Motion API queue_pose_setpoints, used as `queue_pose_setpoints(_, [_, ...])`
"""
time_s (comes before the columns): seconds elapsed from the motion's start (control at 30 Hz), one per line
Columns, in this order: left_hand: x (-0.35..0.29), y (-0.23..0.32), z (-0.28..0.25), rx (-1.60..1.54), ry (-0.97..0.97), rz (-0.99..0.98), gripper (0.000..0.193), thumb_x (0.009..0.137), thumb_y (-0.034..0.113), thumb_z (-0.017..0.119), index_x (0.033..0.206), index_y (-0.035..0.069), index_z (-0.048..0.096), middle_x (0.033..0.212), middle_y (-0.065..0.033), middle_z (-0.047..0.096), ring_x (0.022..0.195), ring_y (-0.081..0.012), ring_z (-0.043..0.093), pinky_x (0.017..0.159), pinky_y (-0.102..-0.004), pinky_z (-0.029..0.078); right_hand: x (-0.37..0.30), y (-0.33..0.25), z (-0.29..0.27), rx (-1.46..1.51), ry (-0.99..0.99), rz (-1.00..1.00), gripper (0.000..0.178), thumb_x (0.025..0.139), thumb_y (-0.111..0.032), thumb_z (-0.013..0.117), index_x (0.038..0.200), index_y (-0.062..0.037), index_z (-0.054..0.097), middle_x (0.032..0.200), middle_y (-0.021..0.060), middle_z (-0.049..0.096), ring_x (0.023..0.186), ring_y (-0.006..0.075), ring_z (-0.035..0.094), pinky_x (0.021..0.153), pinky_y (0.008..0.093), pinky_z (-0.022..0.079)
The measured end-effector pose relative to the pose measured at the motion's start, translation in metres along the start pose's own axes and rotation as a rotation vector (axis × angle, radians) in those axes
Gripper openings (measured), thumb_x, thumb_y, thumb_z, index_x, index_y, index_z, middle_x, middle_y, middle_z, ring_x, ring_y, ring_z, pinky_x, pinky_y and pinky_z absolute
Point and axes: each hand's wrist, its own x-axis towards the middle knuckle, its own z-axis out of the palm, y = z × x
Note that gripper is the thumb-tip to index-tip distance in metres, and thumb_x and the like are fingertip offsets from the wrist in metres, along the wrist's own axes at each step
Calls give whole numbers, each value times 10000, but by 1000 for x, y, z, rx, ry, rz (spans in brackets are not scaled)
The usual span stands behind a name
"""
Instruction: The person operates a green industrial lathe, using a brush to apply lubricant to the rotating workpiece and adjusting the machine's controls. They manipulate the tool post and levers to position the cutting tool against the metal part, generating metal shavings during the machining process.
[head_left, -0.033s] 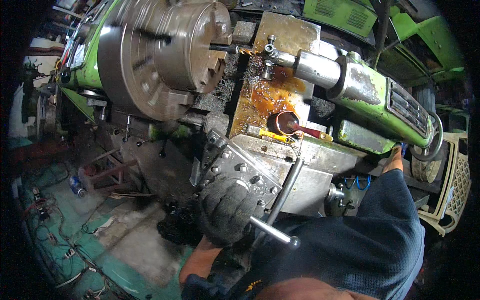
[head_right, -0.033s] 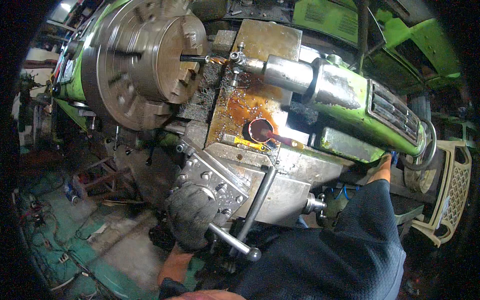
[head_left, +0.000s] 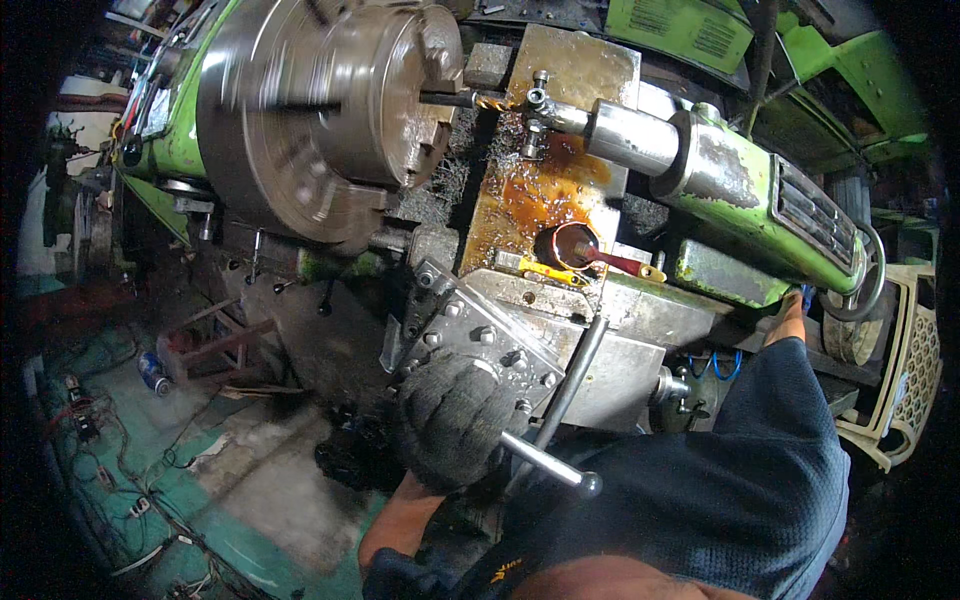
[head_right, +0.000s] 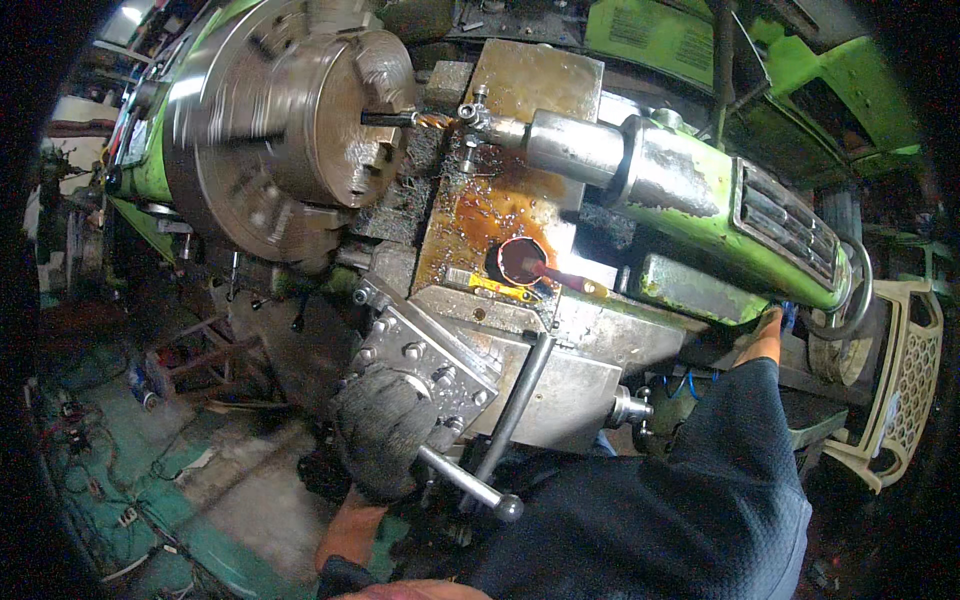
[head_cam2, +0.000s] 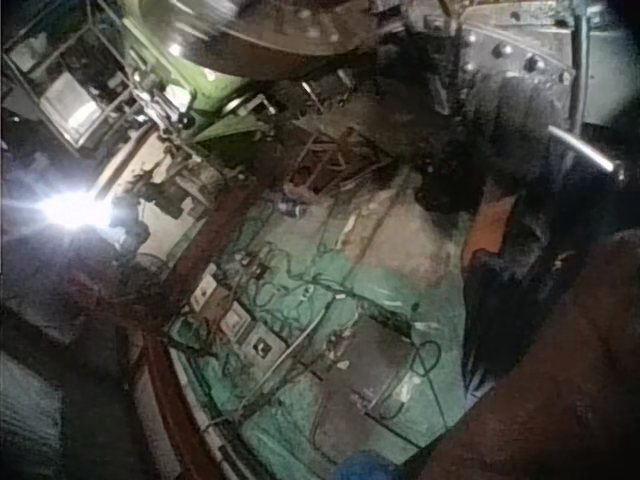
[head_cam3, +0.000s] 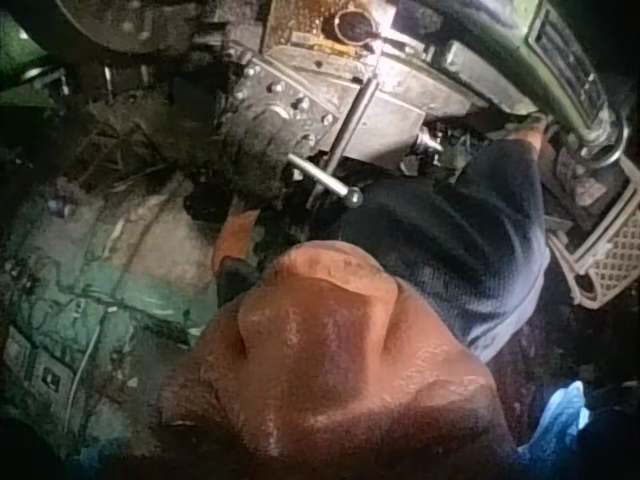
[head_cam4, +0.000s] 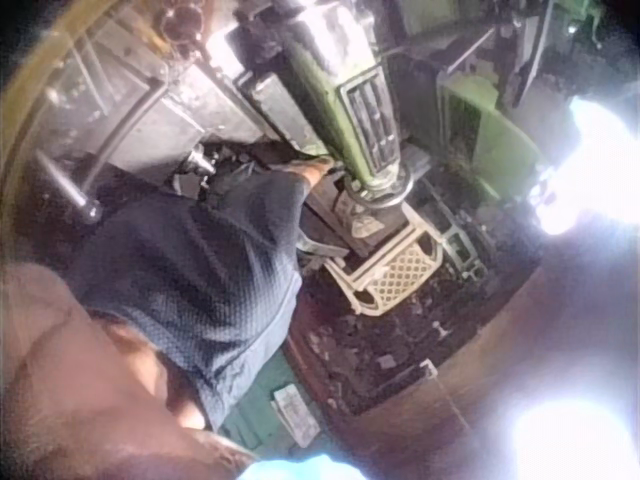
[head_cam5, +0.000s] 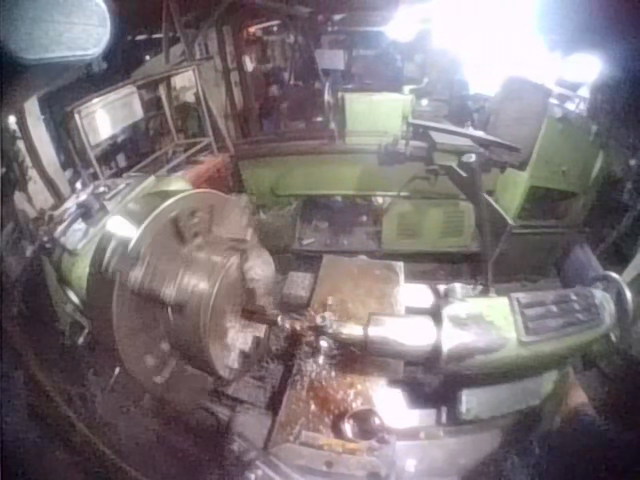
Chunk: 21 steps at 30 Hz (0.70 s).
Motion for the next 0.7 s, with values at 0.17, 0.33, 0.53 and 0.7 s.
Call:
queue_pose_setpoints(0.17, [-5, 1, 3, -13, 13, 11, 253, 726, 218, 729, 934, 84, 678, 1033, -159, 670, 983, -381, 634, 879, -501, 490, -7, -4, -6, 5, 5, -4, 258, 967, -204, 475, 1062, -103, 692, 1033, 185, 699, 1005, 390, 661, 845, 479, 521])
queue_pose_setpoints(0.33, [-5, 5, 0, -9, 17, 30, 247, 729, 199, 725, 940, 81, 675, 1042, -160, 669, 987, -380, 634, 884, -499, 492, -14, -7, -5, 3, 0, -16, 260, 967, -200, 473, 1059, -103, 696, 1034, 187, 702, 999, 392, 666, 836, 481, 527])
queue_pose_setpoints(0.53, [12, 4, -6, 11, 53, 52, 241, 733, 175, 720, 947, 77, 670, 1052, -162, 668, 991, -379, 636, 890, -496, 495, -2, -19, -9, 6, -4, -41, 264, 968, -196, 470, 1057, -102, 700, 1035, 189, 705, 992, 395, 672, 826, 482, 534])
queue_pose_setpoints(0.7, [38, 21, -21, 34, 106, 101, 238, 736, 156, 716, 954, 74, 666, 1061, -163, 666, 994, -378, 636, 894, -493, 497, 10, -34, -9, 46, -44, -44, 266, 969, -192, 468, 1054, -102, 703, 1035, 191, 708, 985, 397, 678, 817, 484, 540])
